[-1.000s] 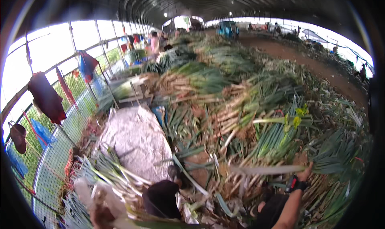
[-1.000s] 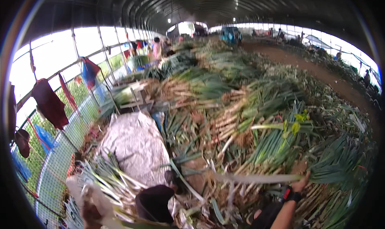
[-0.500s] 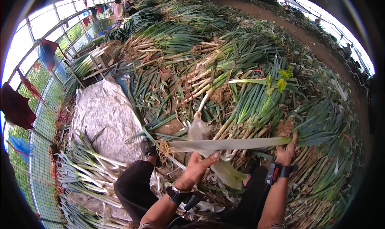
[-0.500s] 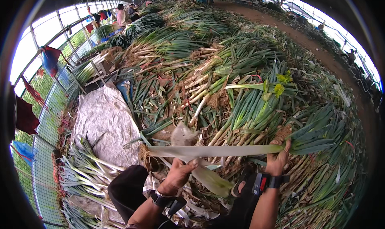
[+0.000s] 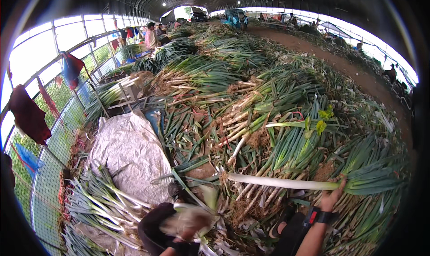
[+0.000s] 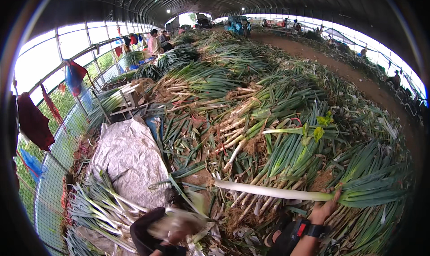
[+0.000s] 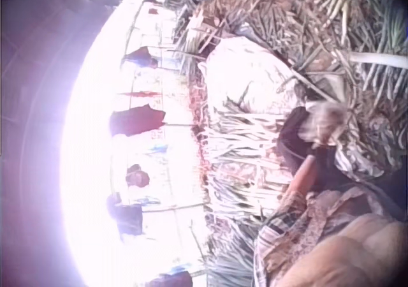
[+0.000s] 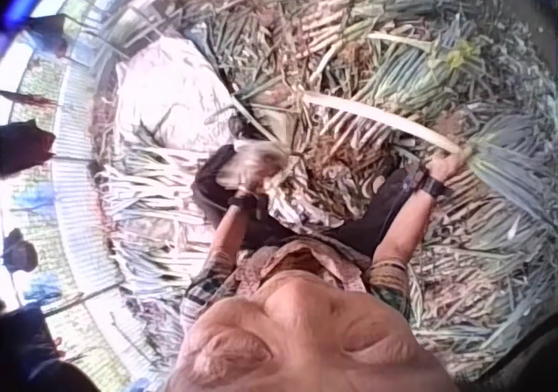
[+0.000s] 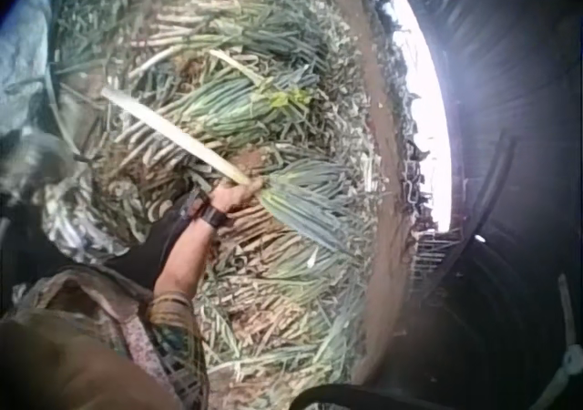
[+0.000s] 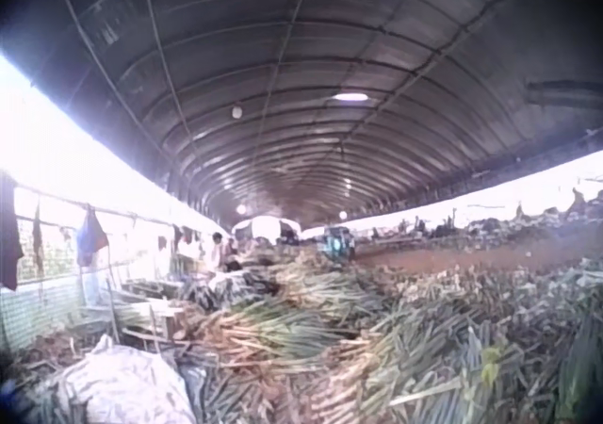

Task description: The person cleans leeks by hand, peeling away the outer layers and roots, and then places the cleaned leeks onto a white tarp. They continue to pull more leeks from a pile and repeat the cleaning process one at a time.

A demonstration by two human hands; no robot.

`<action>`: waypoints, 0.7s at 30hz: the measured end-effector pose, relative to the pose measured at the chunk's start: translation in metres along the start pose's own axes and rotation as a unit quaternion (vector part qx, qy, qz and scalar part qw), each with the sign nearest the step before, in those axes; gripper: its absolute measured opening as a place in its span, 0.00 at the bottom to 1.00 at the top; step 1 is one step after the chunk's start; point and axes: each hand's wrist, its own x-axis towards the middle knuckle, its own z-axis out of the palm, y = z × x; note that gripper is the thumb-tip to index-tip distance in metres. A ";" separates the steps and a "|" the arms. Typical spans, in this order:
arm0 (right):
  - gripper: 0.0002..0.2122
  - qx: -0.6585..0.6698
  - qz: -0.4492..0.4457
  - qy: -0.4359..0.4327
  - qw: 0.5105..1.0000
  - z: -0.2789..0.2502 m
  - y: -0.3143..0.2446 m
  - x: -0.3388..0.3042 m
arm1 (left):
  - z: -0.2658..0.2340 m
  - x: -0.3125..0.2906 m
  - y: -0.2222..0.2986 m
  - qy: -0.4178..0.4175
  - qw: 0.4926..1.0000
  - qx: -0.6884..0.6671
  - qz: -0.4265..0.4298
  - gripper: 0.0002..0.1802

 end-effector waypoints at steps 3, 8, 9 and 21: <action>0.09 -0.030 -0.031 0.058 0.997 0.016 0.013 -0.009 | 0.073 -0.002 0.020 -0.452 0.874 0.092 0.151 0.28; 0.11 0.000 0.033 0.037 0.999 0.016 0.006 -0.015 | -0.006 0.024 0.146 -0.078 0.983 0.112 0.126 0.20; 0.11 0.001 0.041 0.019 0.999 0.020 0.008 -0.018 | -0.022 0.031 0.166 0.011 0.990 0.069 0.123 0.20; 0.11 0.104 0.068 -0.119 0.985 0.032 0.007 -0.027 | -0.044 0.041 0.169 0.057 0.932 0.305 0.190 0.11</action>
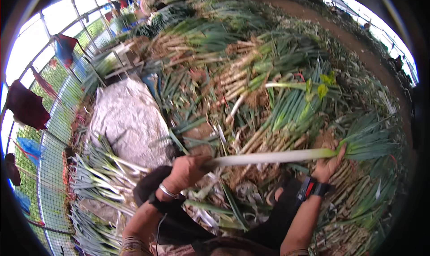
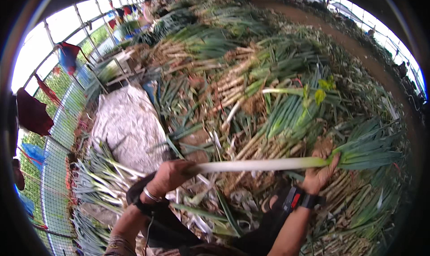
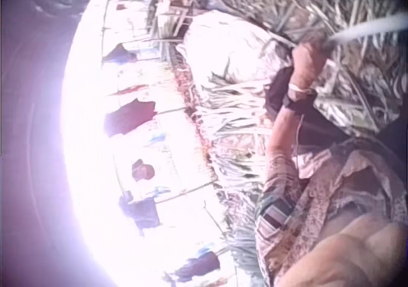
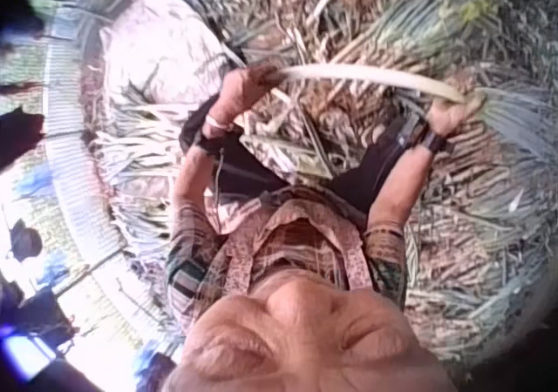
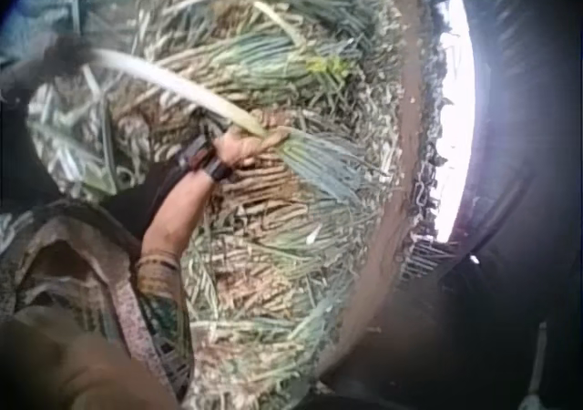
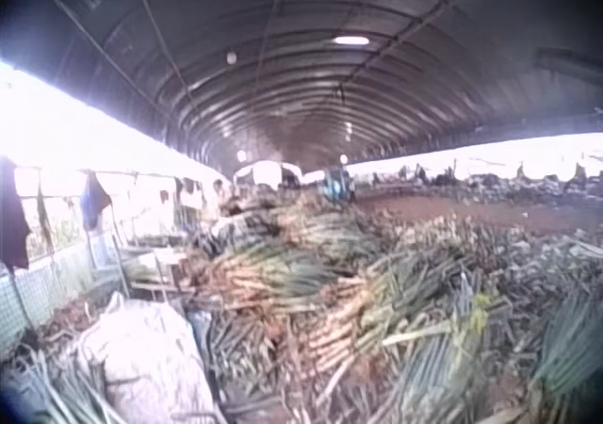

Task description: The person cleans leeks by hand, peeling away the outer layers and roots, and then places the cleaned leeks onto a white tarp. They continue to pull more leeks from a pile and repeat the cleaning process one at a time.

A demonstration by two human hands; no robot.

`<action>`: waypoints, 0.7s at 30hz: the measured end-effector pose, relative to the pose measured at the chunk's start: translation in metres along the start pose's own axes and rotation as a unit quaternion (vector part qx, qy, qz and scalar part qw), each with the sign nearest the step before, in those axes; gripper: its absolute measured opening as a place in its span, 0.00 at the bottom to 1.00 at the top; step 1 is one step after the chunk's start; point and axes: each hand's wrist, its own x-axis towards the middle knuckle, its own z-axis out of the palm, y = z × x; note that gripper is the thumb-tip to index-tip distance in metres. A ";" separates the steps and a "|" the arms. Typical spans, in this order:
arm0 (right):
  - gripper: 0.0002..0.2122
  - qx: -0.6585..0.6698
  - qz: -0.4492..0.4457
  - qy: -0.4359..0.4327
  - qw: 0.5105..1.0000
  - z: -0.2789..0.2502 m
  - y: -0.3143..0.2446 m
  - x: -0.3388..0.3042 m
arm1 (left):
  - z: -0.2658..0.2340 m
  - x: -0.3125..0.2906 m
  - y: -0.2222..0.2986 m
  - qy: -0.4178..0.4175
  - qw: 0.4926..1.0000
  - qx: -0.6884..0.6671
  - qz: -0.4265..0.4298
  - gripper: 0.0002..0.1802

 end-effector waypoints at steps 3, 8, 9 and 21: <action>0.13 0.152 0.018 -0.076 0.985 -0.001 -0.008 0.006 | -0.010 0.001 0.016 -0.030 0.995 -0.064 -0.068 0.11; 0.16 0.213 0.026 -0.109 0.971 -0.002 -0.013 0.001 | -0.011 -0.008 0.029 -0.035 0.994 -0.077 -0.066 0.09; 0.16 0.209 0.026 -0.107 0.972 -0.002 -0.016 0.001 | -0.009 -0.009 0.032 -0.038 0.994 -0.081 -0.067 0.09; 0.16 0.083 0.021 0.022 0.996 0.010 0.007 -0.008 | -0.018 -0.028 0.030 -0.093 0.957 -0.207 -0.179 0.16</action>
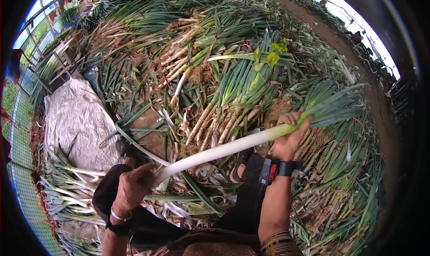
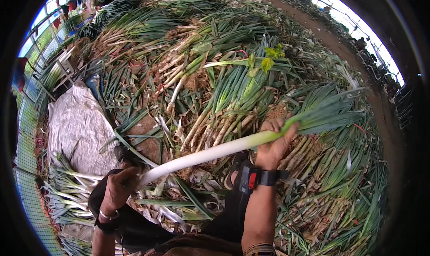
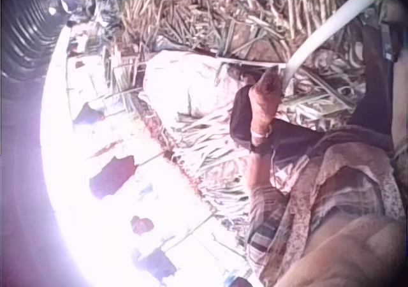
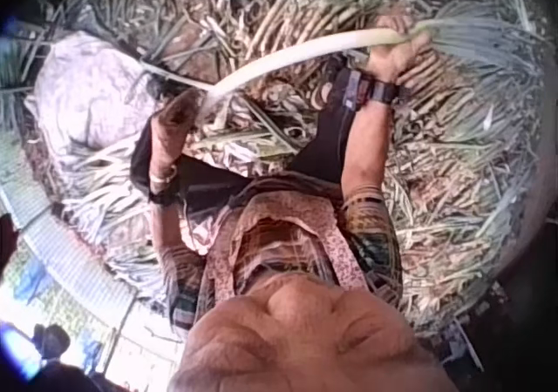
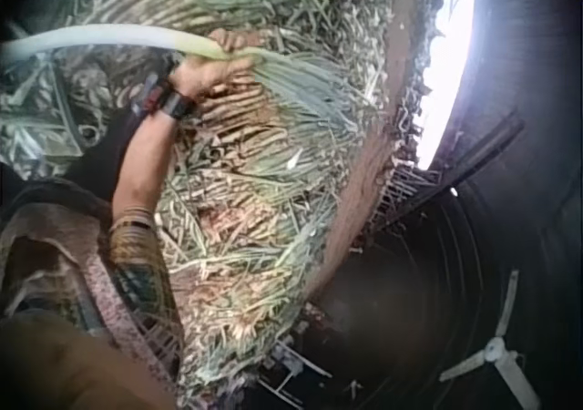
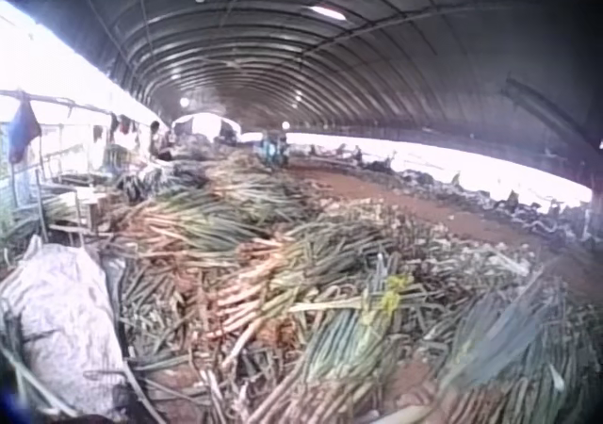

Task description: The person cleans leeks by hand, peeling away the outer layers and roots, and then places the cleaned leeks onto a white tarp. They continue to pull more leeks from a pile and repeat the cleaning process one at a time.

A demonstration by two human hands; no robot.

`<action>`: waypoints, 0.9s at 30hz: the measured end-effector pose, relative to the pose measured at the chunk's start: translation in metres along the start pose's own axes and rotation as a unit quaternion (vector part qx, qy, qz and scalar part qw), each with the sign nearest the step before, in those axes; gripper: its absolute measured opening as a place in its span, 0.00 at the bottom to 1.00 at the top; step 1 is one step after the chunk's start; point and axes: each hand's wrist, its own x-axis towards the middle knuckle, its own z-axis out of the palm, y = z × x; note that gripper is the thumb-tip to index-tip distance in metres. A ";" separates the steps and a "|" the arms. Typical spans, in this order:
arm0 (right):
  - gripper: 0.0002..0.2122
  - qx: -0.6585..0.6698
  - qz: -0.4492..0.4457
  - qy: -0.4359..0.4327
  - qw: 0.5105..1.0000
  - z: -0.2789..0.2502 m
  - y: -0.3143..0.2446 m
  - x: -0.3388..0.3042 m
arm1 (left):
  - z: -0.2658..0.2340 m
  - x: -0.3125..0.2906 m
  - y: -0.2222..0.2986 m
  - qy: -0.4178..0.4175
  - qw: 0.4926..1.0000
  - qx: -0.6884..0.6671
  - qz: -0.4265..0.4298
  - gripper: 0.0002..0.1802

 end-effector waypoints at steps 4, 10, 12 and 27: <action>0.10 -0.006 0.138 0.051 0.989 -0.016 0.032 -0.015 | -0.022 -0.026 0.002 -0.035 0.962 0.254 0.091 0.35; 0.10 -0.250 0.272 0.007 0.929 0.018 0.096 -0.066 | -0.071 -0.111 -0.031 -0.027 0.974 0.224 0.005 0.20; 0.10 -0.299 0.300 -0.087 0.902 0.058 0.153 -0.095 | -0.088 -0.156 -0.046 -0.009 0.979 0.179 -0.096 0.18; 0.18 -0.431 0.442 -0.323 0.718 0.078 0.286 -0.176 | -0.089 -0.278 -0.262 0.576 0.637 -0.461 -0.225 0.14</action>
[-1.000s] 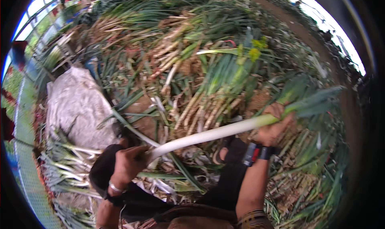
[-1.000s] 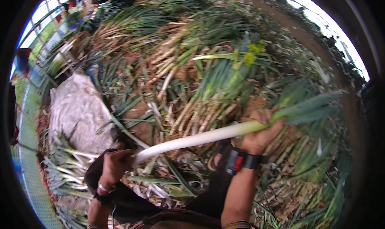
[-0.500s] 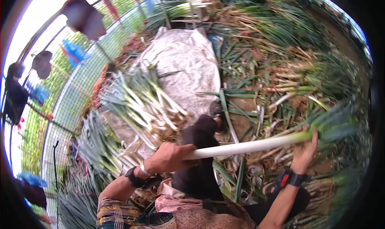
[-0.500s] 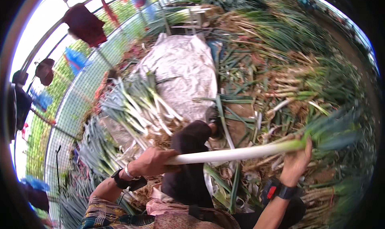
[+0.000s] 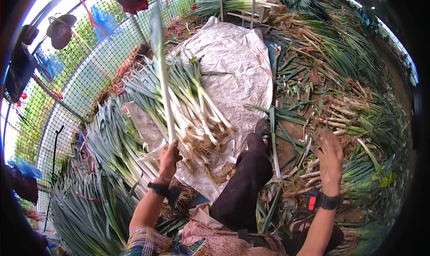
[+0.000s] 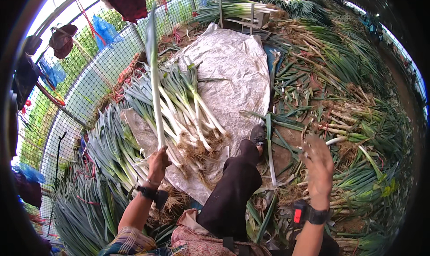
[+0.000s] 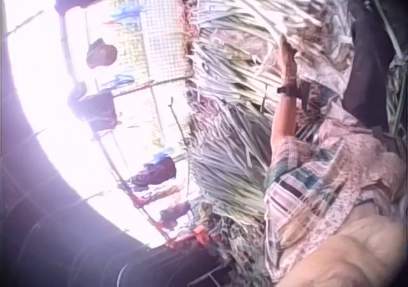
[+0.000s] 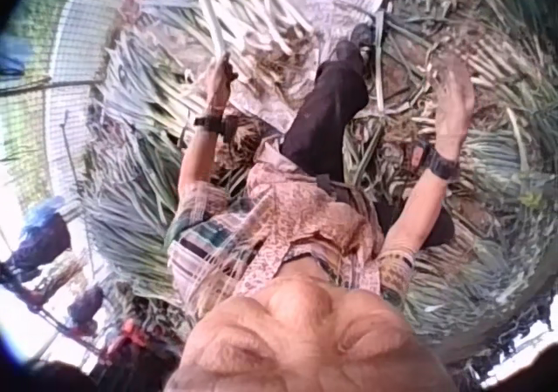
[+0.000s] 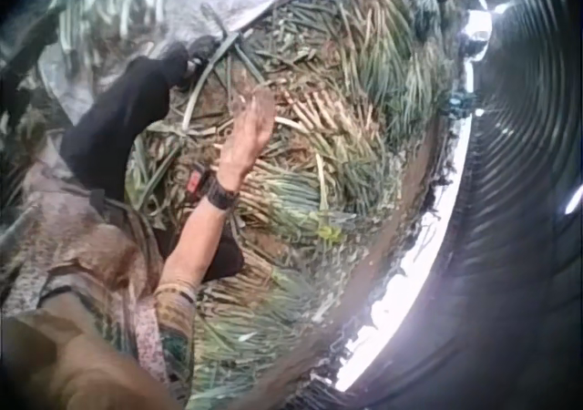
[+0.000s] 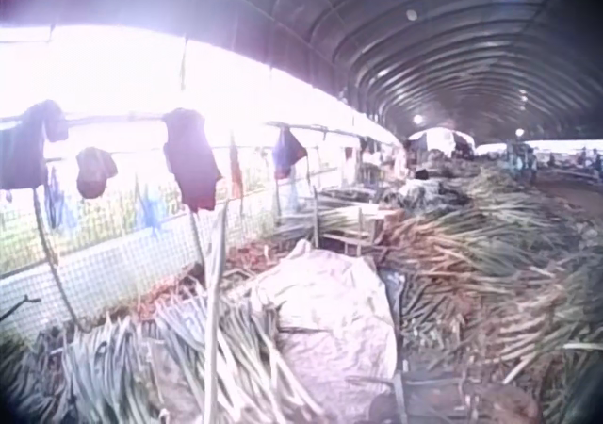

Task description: The person cleans leeks by hand, peeling away the outer layers and roots, and then places the cleaned leeks onto a white tarp. They continue to pull more leeks from a pile and repeat the cleaning process one at a time.

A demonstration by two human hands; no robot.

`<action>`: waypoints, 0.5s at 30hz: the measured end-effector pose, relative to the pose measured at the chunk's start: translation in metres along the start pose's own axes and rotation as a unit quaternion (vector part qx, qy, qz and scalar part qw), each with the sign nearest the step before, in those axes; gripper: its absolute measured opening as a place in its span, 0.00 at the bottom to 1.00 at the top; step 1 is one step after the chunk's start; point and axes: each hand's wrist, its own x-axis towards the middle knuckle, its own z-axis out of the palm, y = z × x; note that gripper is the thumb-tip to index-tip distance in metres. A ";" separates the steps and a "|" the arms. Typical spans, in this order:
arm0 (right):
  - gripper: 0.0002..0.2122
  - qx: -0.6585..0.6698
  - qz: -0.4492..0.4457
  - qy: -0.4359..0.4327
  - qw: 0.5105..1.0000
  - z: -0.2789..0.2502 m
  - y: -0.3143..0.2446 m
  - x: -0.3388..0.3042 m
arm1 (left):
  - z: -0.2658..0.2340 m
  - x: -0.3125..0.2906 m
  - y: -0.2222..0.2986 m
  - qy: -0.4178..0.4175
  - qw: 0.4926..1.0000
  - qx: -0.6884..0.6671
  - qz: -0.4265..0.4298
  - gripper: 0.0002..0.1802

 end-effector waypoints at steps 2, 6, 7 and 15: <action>0.16 0.010 0.039 0.071 0.997 -0.032 0.018 -0.011 | -0.021 0.042 -0.025 0.062 0.991 0.067 -0.098 0.15; 0.15 -0.021 0.121 0.206 0.971 -0.091 0.058 -0.047 | -0.054 0.098 -0.075 0.054 0.894 0.398 -0.199 0.20; 0.16 -0.022 0.137 0.216 0.967 -0.111 0.069 -0.055 | -0.055 0.108 -0.082 0.057 0.893 0.398 -0.203 0.20; 0.13 -0.027 0.216 0.291 0.932 -0.137 0.115 -0.074 | -0.021 0.217 -0.121 0.146 0.899 0.399 -0.103 0.24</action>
